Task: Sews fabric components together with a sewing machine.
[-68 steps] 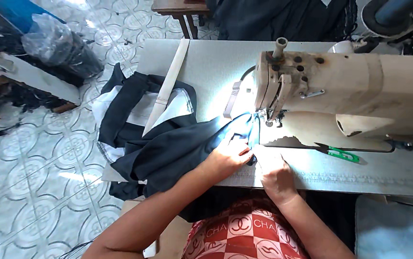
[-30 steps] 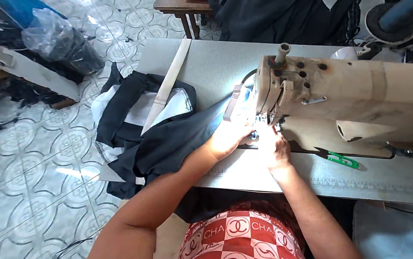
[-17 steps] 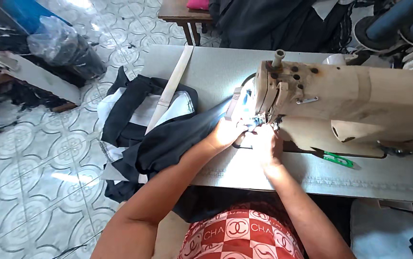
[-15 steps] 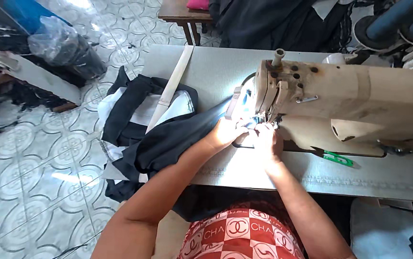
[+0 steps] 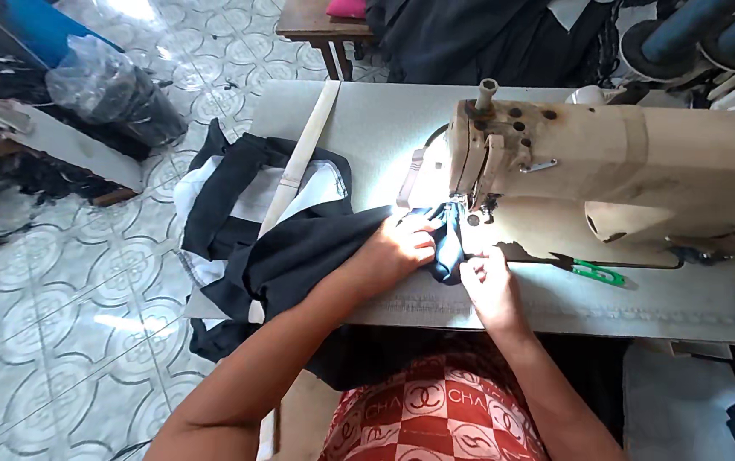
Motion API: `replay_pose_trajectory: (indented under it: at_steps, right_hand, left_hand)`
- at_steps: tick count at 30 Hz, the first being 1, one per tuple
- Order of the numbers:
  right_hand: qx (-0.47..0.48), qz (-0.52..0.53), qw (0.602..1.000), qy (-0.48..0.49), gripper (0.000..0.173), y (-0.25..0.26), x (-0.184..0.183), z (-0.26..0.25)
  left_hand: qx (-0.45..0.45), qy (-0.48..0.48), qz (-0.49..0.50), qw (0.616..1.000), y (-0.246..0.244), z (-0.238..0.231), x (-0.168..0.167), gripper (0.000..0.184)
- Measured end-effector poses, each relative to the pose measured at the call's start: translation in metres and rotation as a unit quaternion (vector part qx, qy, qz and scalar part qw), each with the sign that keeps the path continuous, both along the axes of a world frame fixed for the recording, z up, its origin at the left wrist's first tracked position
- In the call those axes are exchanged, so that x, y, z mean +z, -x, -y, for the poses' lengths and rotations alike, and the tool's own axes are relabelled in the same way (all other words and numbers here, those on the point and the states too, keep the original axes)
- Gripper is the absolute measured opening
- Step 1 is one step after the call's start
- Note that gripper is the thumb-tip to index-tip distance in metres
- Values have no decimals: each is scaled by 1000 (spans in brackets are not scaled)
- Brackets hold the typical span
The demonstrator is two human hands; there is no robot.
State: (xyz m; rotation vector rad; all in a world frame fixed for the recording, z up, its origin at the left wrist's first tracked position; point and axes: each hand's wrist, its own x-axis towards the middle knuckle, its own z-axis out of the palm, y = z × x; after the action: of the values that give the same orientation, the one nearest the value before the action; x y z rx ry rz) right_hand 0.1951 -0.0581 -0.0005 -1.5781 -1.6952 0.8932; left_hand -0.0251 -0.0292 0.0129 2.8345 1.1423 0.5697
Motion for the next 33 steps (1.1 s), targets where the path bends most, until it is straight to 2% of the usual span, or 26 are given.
replay_pose_trajectory:
  at_steps: [1, 3, 8, 15, 19, 23, 28, 33]
  right_hand:
    - [-8, 37, 997, -61, 34, 3, 0, -4]
    - [-12, 64, 991, -118, 35, 11, 6, -13]
    - [27, 95, 993, -72, 27, 27, 0, -18]
    - [33, 150, 985, -74, 21, 19, 1, -17]
    - [52, 145, 987, -48, 22, 19, 10, -19]
    - [73, 186, 980, 9, 23, 25, 14, -23]
    - [81, 156, 982, -62, 22, 20, 4, -19]
    - [108, 186, 975, -48, 22, 18, 9, -18]
  left_hand:
    - [7, -6, -4, 1000, -1, 2, -1, 21]
    - [24, -19, -6, 1000, -5, 5, -3, 20]
    - [72, -26, -1, 997, -13, 14, -3, 21]
    - [87, -13, -38, 995, -20, 19, -8, 27]
    - [79, 13, -21, 997, -24, 20, -10, 29]
    - [88, 38, -38, 995, -23, 22, -6, 32]
    - [81, 64, -71, 992, -22, 23, -5, 35]
    - [74, 55, -65, 994, -22, 25, -6, 37]
